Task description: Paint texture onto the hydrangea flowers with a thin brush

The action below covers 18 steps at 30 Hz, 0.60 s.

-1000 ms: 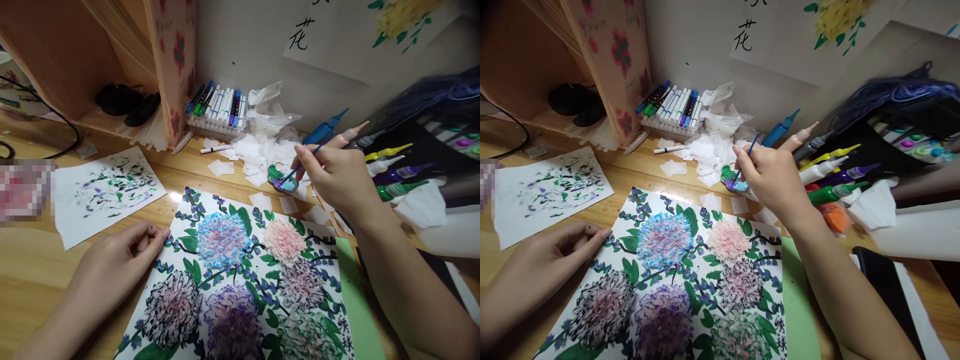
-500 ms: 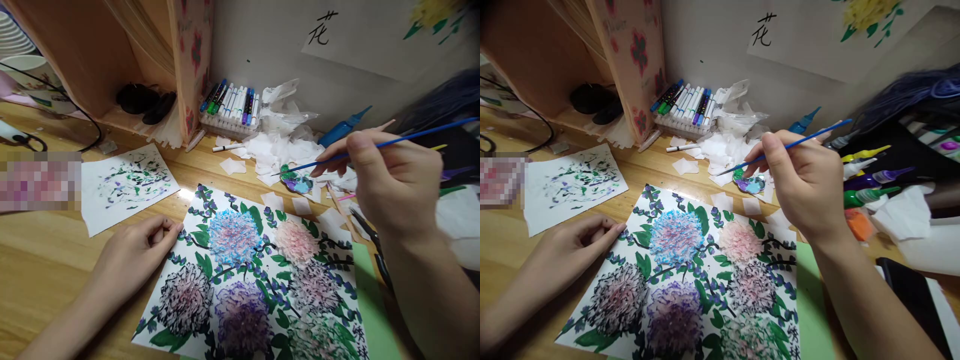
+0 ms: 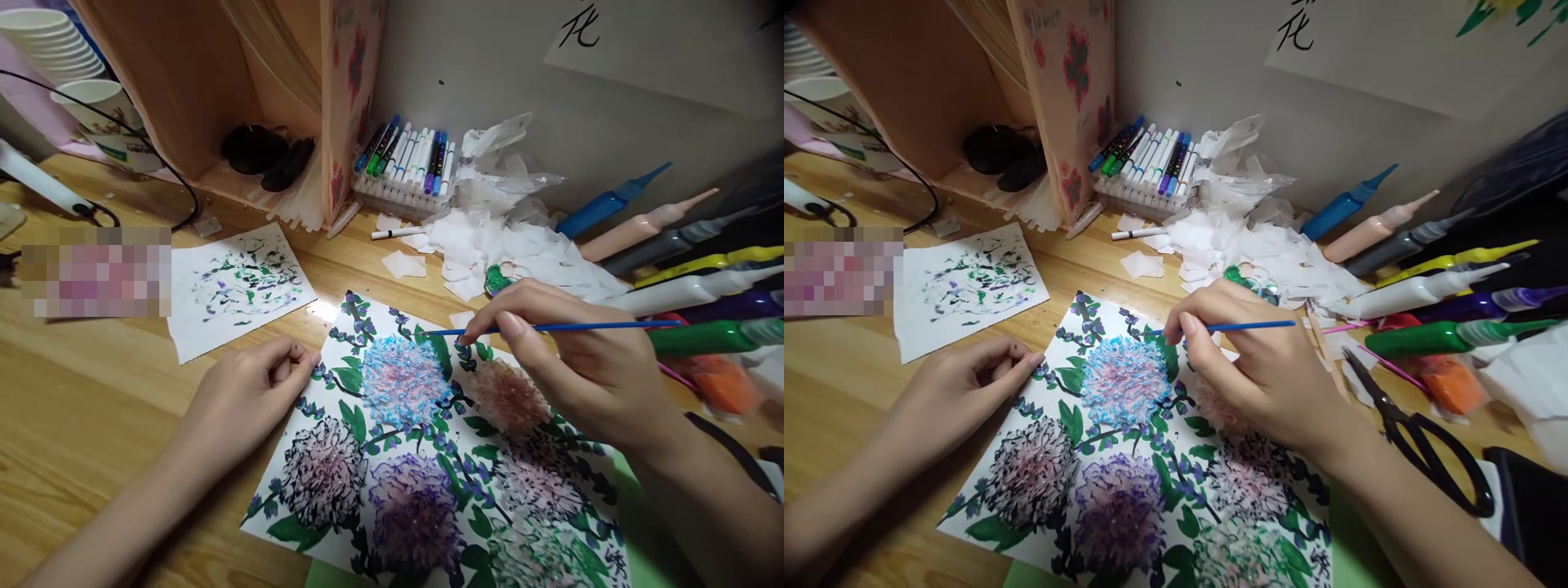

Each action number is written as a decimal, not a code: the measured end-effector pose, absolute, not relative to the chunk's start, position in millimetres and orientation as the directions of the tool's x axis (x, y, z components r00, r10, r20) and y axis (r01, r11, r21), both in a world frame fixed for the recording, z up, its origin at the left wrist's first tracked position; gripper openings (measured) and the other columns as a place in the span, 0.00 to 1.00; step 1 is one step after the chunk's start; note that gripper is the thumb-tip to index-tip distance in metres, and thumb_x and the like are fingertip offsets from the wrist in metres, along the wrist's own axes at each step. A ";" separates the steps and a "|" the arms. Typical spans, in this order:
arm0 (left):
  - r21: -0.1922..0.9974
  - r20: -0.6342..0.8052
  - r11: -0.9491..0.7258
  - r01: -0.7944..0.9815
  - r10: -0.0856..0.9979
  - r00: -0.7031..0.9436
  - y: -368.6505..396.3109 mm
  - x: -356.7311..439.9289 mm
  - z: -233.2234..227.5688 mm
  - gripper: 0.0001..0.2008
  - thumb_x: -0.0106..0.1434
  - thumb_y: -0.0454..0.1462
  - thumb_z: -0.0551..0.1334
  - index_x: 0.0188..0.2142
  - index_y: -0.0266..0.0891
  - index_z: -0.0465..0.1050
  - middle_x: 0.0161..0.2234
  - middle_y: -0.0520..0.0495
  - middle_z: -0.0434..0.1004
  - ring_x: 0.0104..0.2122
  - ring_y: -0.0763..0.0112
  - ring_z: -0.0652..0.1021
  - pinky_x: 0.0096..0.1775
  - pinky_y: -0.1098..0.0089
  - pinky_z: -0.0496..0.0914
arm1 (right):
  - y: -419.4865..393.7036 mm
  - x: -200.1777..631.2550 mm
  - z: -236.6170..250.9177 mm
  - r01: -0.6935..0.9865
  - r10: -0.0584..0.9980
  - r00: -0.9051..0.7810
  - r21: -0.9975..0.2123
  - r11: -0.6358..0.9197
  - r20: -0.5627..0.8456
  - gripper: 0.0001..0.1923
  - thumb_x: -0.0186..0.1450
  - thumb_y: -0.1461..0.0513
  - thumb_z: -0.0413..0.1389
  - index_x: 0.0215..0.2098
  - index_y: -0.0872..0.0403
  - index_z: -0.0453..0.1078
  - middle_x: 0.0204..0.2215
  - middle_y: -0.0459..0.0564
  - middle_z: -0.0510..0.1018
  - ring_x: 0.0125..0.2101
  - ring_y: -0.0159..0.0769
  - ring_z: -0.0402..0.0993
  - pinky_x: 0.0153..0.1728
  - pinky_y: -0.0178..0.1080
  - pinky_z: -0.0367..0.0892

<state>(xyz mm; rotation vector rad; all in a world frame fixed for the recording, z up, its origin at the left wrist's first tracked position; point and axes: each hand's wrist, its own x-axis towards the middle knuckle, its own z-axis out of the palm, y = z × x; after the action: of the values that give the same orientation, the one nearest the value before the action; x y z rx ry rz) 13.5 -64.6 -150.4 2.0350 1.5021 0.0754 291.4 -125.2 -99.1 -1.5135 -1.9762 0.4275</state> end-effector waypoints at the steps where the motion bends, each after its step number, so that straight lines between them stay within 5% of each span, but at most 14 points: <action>1: 0.493 -0.298 -0.177 0.852 0.886 0.356 -64.6 13.5 -150.4 0.19 0.62 0.52 0.51 0.27 0.42 0.67 0.20 0.55 0.68 0.22 0.74 0.69 0.27 0.70 0.57 | -124.8 291.5 -99.1 0.753 0.949 -0.168 -0.587 0.298 0.267 0.10 0.66 0.63 0.47 0.33 0.49 0.69 0.28 0.46 0.75 0.31 0.35 0.71 0.33 0.39 0.64; 18: 0.491 -0.294 -0.170 0.854 0.891 0.346 -64.0 14.7 -150.3 0.18 0.62 0.52 0.52 0.27 0.43 0.68 0.21 0.55 0.70 0.23 0.74 0.69 0.27 0.70 0.58 | -118.6 294.9 -105.0 0.757 0.964 -0.100 -0.609 0.234 0.247 0.11 0.67 0.61 0.46 0.32 0.49 0.70 0.28 0.45 0.75 0.31 0.33 0.72 0.33 0.38 0.65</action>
<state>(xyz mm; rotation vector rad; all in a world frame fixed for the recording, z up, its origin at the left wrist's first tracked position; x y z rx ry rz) 14.7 -64.0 -150.3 2.0301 1.5166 0.0816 294.9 -118.6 -105.0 -1.5743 -1.9092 0.4418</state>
